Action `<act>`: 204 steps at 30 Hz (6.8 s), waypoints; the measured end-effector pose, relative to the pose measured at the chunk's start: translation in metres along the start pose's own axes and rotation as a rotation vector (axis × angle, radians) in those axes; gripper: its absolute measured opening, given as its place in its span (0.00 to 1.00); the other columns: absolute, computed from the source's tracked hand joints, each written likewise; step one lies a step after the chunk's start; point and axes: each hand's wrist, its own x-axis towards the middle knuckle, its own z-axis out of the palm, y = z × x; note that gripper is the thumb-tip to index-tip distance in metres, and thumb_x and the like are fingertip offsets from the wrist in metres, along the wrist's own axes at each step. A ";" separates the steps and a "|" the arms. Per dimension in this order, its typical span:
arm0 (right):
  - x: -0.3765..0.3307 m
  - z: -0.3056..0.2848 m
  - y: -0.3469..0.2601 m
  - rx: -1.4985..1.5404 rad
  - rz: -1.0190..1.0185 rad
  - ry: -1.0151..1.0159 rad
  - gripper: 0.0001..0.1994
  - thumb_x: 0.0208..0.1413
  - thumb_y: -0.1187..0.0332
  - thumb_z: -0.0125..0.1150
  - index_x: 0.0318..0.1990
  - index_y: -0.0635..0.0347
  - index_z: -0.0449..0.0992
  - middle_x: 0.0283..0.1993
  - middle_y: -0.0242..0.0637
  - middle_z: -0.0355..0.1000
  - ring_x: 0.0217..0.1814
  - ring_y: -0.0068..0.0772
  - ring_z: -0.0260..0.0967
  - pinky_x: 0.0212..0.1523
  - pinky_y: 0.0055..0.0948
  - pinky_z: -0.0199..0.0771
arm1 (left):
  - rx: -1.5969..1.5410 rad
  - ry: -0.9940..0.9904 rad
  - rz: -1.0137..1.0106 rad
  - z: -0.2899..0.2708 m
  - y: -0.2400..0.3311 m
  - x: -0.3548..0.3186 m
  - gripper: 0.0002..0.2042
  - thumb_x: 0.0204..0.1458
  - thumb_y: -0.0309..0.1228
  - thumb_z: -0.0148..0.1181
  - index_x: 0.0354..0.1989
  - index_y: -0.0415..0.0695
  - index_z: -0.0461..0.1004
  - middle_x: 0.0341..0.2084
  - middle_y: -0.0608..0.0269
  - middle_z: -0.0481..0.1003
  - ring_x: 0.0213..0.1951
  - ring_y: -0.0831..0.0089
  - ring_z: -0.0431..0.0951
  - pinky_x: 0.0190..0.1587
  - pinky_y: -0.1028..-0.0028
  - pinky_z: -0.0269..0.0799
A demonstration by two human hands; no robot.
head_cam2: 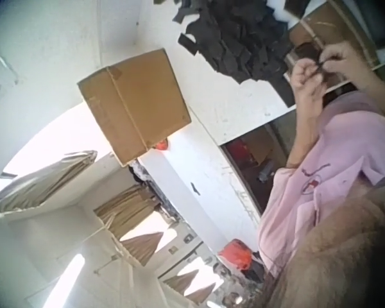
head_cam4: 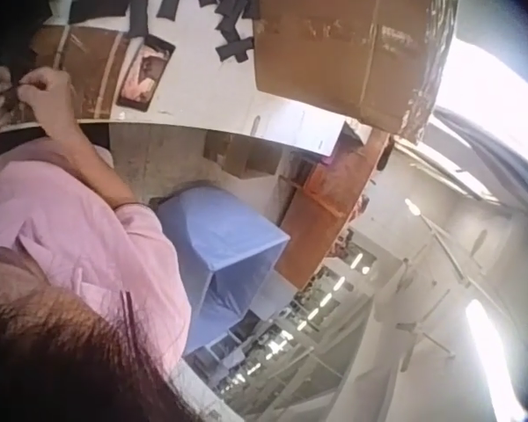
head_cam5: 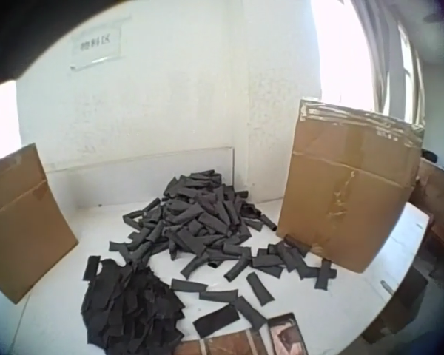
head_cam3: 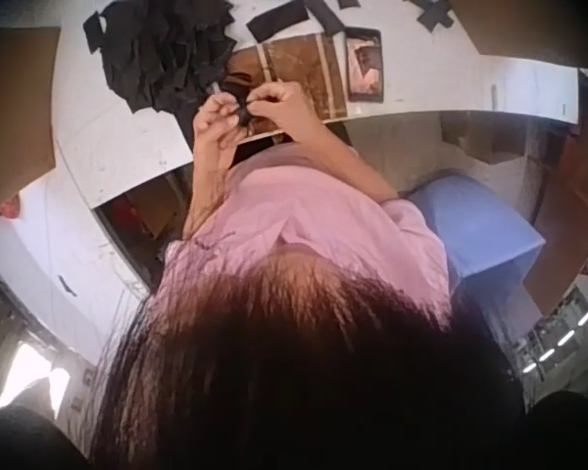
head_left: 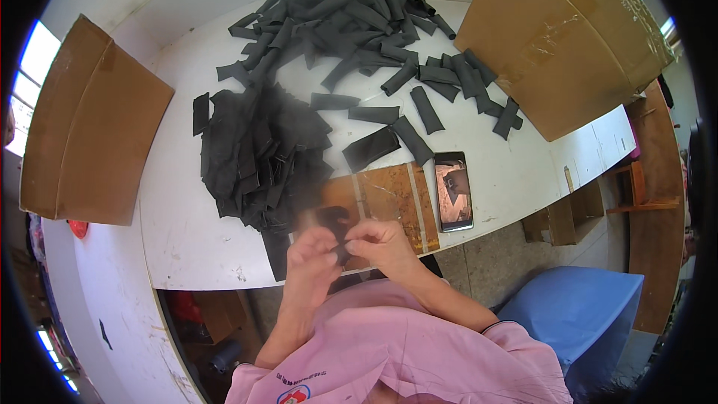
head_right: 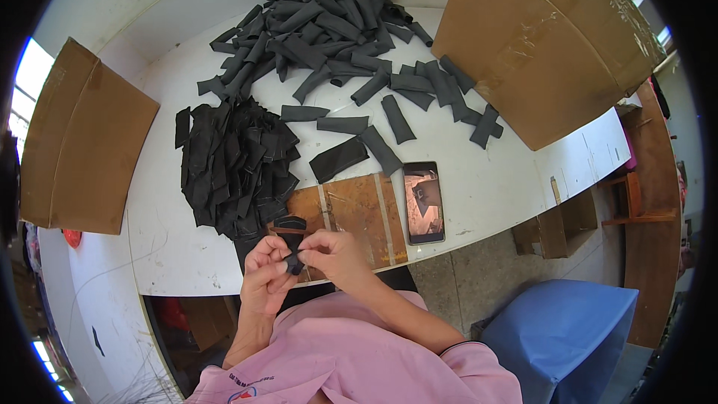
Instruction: Sorting and preparing black rubber or foam strips on a workbench.
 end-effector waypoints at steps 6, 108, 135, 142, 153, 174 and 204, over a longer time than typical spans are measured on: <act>-0.012 0.010 -0.007 1.054 0.522 -0.208 0.04 0.46 0.73 0.57 0.31 0.59 0.73 0.25 0.27 0.64 0.25 0.20 0.59 0.25 0.18 0.58 | 0.468 0.219 0.345 -0.003 -0.012 0.000 0.09 0.39 0.14 0.46 0.30 0.36 0.68 0.24 0.64 0.69 0.18 0.85 0.65 0.20 0.84 0.64; -0.002 0.007 -0.087 -0.347 -0.578 0.176 0.03 0.47 0.76 0.53 0.28 0.64 0.65 0.23 0.38 0.61 0.24 0.33 0.60 0.24 0.26 0.60 | 0.078 0.001 0.214 0.050 0.031 -0.022 0.17 0.47 0.18 0.50 0.47 0.37 0.61 0.32 0.54 0.72 0.19 0.86 0.67 0.17 0.88 0.59; 0.038 -0.015 -0.011 0.188 0.122 -0.269 0.09 0.55 0.65 0.49 0.28 0.60 0.67 0.25 0.24 0.62 0.27 0.13 0.57 0.27 0.13 0.59 | -0.161 -0.050 0.013 0.000 0.001 0.019 0.11 0.50 0.20 0.49 0.43 0.37 0.64 0.22 0.61 0.72 0.10 0.87 0.54 0.13 0.85 0.48; 0.039 -0.022 -0.027 -0.223 -0.016 -0.230 0.10 0.56 0.66 0.46 0.30 0.63 0.67 0.25 0.26 0.63 0.27 0.14 0.59 0.28 0.15 0.61 | 0.868 -0.192 0.852 0.027 0.034 0.016 0.10 0.47 0.24 0.53 0.40 0.37 0.69 0.36 0.58 0.72 0.39 0.69 0.70 0.42 0.75 0.64; 0.024 -0.009 -0.084 -0.897 -0.705 -0.098 0.19 0.35 0.59 0.64 0.31 0.63 0.68 0.27 0.37 0.64 0.29 0.39 0.64 0.27 0.32 0.66 | 0.349 -0.095 0.652 0.047 0.028 0.009 0.06 0.48 0.26 0.54 0.32 0.36 0.70 0.31 0.54 0.72 0.35 0.70 0.69 0.40 0.74 0.64; 0.027 -0.012 -0.036 -0.809 -0.719 -0.008 0.11 0.35 0.68 0.62 0.18 0.60 0.63 0.19 0.36 0.62 0.22 0.37 0.63 0.19 0.32 0.62 | 0.434 -0.088 0.792 0.018 0.013 0.020 0.06 0.50 0.27 0.52 0.31 0.37 0.67 0.32 0.56 0.70 0.36 0.74 0.68 0.40 0.76 0.63; 0.028 -0.010 -0.034 -0.872 -0.586 -0.092 0.12 0.44 0.64 0.58 0.19 0.60 0.65 0.19 0.38 0.64 0.22 0.40 0.65 0.19 0.34 0.63 | 0.073 -0.297 0.597 0.018 0.021 0.024 0.09 0.51 0.30 0.52 0.32 0.34 0.69 0.31 0.52 0.72 0.37 0.67 0.70 0.43 0.71 0.63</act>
